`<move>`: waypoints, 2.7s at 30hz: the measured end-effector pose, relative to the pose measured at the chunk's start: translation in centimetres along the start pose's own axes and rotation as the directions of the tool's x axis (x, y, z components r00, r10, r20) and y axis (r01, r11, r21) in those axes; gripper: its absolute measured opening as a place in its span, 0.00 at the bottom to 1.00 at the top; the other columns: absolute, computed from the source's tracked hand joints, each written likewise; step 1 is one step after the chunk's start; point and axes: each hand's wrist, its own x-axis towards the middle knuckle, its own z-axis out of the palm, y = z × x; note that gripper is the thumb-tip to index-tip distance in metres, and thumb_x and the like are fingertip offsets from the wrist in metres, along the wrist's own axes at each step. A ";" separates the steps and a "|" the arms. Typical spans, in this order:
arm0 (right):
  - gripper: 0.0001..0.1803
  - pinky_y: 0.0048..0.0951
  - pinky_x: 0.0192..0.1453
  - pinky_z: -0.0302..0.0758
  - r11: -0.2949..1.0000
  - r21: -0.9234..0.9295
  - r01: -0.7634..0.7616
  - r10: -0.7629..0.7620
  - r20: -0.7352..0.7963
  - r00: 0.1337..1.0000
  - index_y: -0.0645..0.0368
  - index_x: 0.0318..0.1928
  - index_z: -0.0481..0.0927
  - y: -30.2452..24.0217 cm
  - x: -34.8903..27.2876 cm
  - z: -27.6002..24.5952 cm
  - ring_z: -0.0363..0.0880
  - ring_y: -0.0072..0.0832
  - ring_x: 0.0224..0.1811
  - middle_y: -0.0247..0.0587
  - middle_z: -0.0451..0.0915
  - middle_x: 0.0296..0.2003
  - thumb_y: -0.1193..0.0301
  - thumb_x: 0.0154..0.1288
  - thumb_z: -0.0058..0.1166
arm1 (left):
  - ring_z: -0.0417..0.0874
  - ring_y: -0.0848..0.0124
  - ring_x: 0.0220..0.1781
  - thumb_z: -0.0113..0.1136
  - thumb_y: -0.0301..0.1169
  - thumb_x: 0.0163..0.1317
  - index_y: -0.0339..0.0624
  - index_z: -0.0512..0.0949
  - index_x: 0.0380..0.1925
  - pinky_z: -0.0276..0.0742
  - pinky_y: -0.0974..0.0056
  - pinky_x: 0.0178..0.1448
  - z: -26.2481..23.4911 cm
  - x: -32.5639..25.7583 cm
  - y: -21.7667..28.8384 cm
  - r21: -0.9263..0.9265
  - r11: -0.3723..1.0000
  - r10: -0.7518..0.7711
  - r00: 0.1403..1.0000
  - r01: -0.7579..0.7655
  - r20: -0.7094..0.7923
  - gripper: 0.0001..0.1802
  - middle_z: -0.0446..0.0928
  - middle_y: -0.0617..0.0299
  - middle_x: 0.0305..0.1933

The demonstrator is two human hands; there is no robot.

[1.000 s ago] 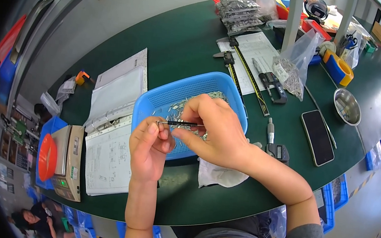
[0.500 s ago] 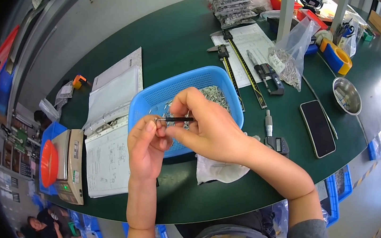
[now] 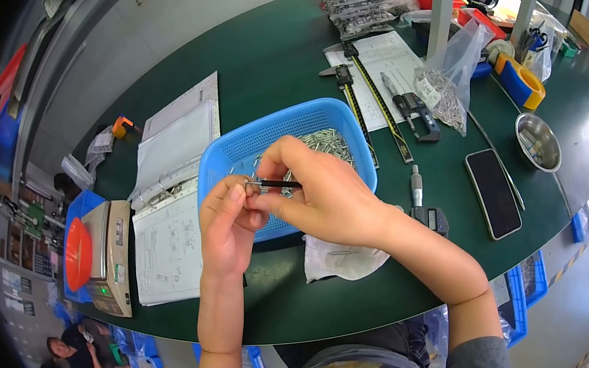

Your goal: The recorder is picking up and visually inspecting small metal pins from a blue plastic basket on a factory workbench.

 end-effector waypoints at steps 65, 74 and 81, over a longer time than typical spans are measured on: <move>0.07 0.16 0.24 0.55 0.986 0.001 0.168 -0.159 -0.319 0.934 0.63 0.30 0.70 1.3 1.4 -4.0 0.58 0.10 0.22 0.24 0.64 0.20 0.72 0.60 0.49 | 0.77 0.67 0.25 0.59 0.26 0.47 0.37 0.76 0.22 0.72 0.66 0.31 -5.4 2.8 -0.2 0.951 0.309 -0.017 1.000 -0.012 0.018 0.04 0.76 0.57 0.26; 0.12 0.32 0.25 0.66 0.974 -0.200 0.110 -0.177 -0.356 0.917 0.65 0.29 0.73 0.1 0.9 -5.1 0.70 0.34 0.19 0.45 0.73 0.18 0.66 0.53 0.51 | 0.77 0.59 0.35 0.61 0.30 0.46 0.41 0.78 0.24 0.73 0.57 0.35 -1.5 7.1 -4.4 0.895 -0.267 -0.247 0.923 -0.358 0.295 0.06 0.74 0.59 0.28; 0.09 0.18 0.21 0.55 0.952 -0.264 0.156 -0.260 -0.429 0.865 0.64 0.30 0.71 0.0 0.6 -7.1 0.58 0.11 0.20 0.26 0.64 0.16 0.70 0.57 0.52 | 0.76 0.58 0.37 0.63 0.30 0.44 0.40 0.77 0.24 0.73 0.56 0.36 -1.1 7.2 -4.1 0.925 -0.251 -0.298 0.932 -0.284 0.205 0.08 0.73 0.57 0.30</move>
